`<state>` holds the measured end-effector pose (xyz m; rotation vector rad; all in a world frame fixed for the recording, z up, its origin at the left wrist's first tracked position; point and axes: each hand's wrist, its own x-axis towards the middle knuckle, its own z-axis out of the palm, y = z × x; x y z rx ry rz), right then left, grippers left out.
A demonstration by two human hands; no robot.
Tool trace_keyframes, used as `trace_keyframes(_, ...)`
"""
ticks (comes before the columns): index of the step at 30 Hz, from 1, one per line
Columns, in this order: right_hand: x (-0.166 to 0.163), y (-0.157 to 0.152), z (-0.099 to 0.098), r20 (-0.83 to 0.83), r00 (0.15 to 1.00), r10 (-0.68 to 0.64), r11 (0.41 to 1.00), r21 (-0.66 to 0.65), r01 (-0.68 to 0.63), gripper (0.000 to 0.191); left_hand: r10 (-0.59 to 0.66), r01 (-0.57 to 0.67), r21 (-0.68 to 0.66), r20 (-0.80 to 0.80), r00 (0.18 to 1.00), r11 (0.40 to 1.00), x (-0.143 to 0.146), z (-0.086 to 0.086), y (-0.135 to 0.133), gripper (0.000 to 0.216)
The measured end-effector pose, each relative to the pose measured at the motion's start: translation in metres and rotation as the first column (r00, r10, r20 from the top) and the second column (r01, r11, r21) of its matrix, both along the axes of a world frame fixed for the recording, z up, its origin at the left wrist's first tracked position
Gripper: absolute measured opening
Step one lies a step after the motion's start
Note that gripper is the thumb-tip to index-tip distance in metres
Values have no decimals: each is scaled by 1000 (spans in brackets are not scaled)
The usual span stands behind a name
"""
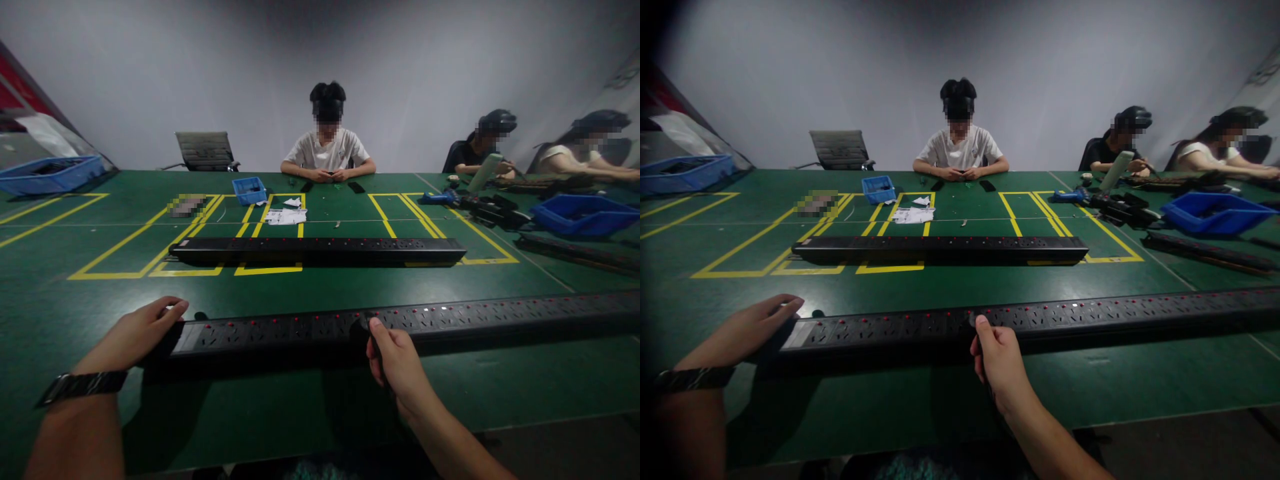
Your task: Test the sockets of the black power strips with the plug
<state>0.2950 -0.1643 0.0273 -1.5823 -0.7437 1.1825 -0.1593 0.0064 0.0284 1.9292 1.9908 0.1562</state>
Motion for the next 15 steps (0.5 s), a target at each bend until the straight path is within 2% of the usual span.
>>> trace_keyframes(15,-1,-1,-10,-4,1000,-12,994,109,12,61,21,-23,-30,-51,999,999,-2,-5,3,65)
